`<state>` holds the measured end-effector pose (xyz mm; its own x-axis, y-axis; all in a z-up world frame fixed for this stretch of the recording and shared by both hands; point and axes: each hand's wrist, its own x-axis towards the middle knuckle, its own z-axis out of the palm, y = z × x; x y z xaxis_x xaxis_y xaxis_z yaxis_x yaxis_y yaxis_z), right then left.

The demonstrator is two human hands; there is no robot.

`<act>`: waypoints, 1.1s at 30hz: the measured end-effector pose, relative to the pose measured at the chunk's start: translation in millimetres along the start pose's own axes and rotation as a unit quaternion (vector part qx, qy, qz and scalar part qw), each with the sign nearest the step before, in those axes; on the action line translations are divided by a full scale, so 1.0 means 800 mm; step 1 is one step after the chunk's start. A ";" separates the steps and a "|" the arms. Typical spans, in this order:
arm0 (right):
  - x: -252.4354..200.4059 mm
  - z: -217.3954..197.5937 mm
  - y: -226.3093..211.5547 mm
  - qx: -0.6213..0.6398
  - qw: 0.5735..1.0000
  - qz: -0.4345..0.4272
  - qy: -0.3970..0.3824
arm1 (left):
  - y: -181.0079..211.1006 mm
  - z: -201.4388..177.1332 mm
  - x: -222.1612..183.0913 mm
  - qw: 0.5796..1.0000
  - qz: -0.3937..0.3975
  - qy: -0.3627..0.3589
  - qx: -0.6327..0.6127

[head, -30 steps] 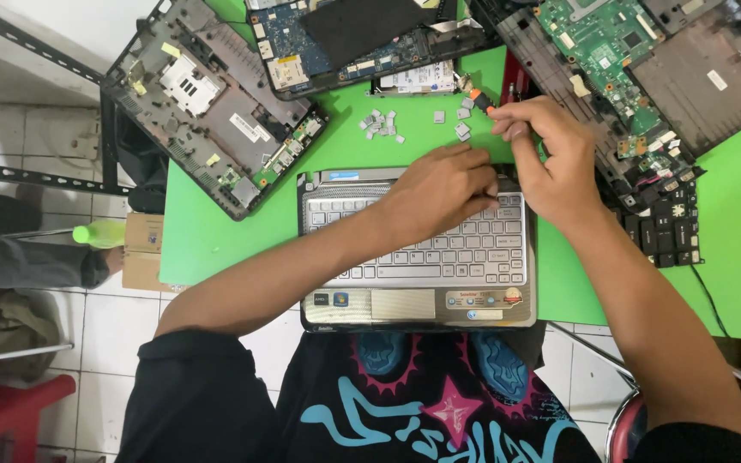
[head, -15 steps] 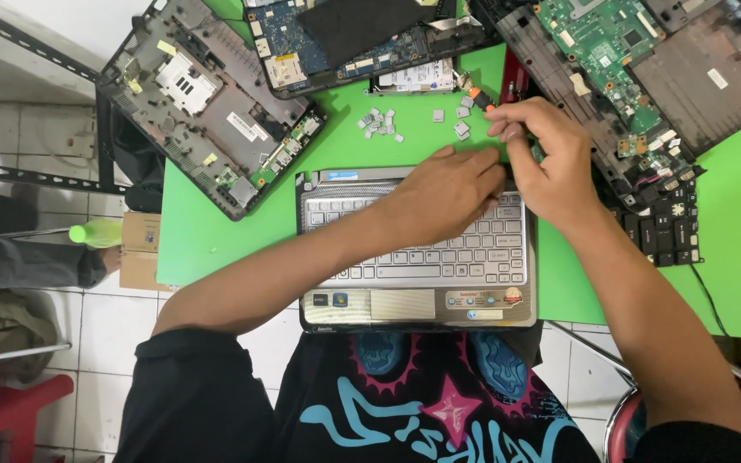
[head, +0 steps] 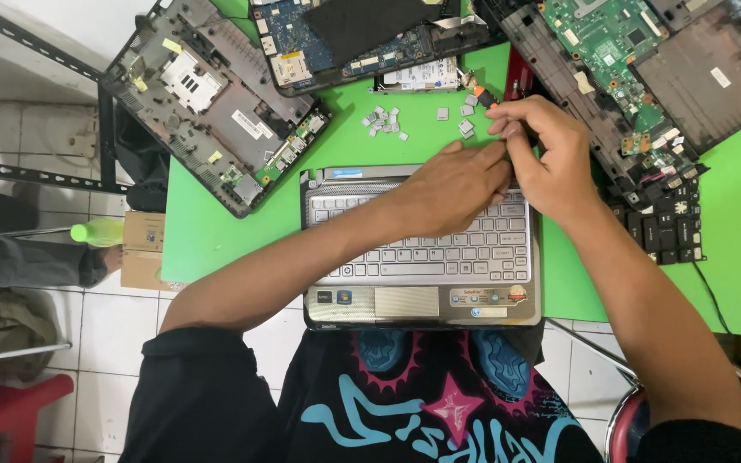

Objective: A person is manually installing individual keycaps onto a laptop keyboard frame on a repair workbench.

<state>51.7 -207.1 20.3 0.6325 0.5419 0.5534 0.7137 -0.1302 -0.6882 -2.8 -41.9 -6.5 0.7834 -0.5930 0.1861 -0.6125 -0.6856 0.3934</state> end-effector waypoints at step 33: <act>0.005 -0.043 -0.039 -0.132 0.991 -0.018 0.023 | -0.131 -0.122 -0.070 0.975 -0.029 0.064 0.212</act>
<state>42.4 -229.5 59.7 0.6137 0.5122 0.6008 0.7863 -0.3280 -0.5236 27.4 104.4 29.6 0.8081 -0.5089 0.2967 -0.5338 -0.8456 0.0034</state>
